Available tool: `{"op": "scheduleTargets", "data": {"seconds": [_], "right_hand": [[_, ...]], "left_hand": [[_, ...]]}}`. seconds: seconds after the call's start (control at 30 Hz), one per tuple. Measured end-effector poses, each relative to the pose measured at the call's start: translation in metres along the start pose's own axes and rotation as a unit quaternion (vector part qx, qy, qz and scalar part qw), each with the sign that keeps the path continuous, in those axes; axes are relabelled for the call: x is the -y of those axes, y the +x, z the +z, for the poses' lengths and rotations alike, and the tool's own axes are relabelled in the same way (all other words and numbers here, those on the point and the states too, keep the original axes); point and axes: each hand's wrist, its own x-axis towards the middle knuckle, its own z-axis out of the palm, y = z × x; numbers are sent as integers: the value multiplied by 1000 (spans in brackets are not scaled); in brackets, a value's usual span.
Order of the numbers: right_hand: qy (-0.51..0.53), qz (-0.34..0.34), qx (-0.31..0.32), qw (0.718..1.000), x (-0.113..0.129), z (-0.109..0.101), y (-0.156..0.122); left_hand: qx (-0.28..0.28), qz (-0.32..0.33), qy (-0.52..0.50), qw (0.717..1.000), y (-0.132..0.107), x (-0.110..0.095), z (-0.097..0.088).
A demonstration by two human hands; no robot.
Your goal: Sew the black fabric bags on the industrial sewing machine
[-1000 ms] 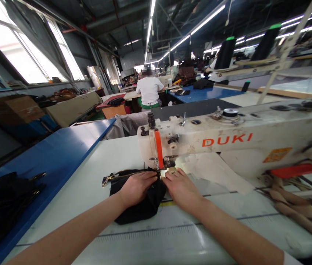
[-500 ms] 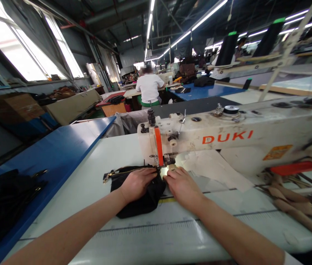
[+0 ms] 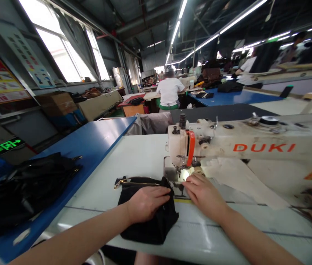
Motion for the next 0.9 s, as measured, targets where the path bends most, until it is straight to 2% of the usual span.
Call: {"op": "scheduleTargets", "data": {"seconds": [0.1, 0.17, 0.23, 0.27, 0.3, 0.4, 0.43, 0.5, 0.57, 0.6, 0.63, 0.7, 0.73, 0.8, 0.83, 0.9], "right_hand": [[5, -18, 16, 1000, 3, 2, 0], [0, -20, 19, 1000, 5, 1, -2], [-2, -21, 18, 1000, 9, -2, -7], [-1, -21, 19, 1000, 11, -4, -9], [4, -19, 20, 1000, 13, -6, -12], [25, -11, 28, 999, 21, -8, -18], [35, -9, 31, 999, 23, -7, -19], [66, -3, 41, 997, 28, -3, -21], [116, 17, 42, 992, 34, 0, -22], [149, 35, 35, 988, 38, 0, -22], [186, 59, 24, 980, 43, -2, -22], [279, 125, 10, 952, 58, -13, -20], [336, 160, 16, 928, 66, -21, -17], [476, 207, 60, 853, 85, -40, -9], [549, 206, 82, 806, 95, -48, -5], [652, 200, 99, 725, 112, -58, 5]], "left_hand": [[-43, -11, 24, 999, -12, -17, -13], [-98, -71, 37, 992, -19, -31, -25], [-140, -162, 34, 976, -30, -47, -34], [-138, -204, 25, 969, -38, -55, -37], [-107, -226, 12, 968, -47, -63, -37], [25, -211, -13, 977, -73, -78, -27], [44, -212, -18, 976, -80, -80, -22], [31, -232, -50, 971, -85, -79, -15], [-50, -289, -116, 949, -82, -73, -21], [-110, -336, -157, 922, -78, -69, -30], [-179, -389, -201, 881, -73, -65, -42], [-324, -483, -296, 758, -63, -59, -74], [-376, -494, -355, 699, -58, -57, -90], [-433, -493, -455, 602, -51, -57, -115], [-440, -492, -497, 563, -49, -58, -122], [-424, -504, -563, 500, -47, -62, -122]]}}
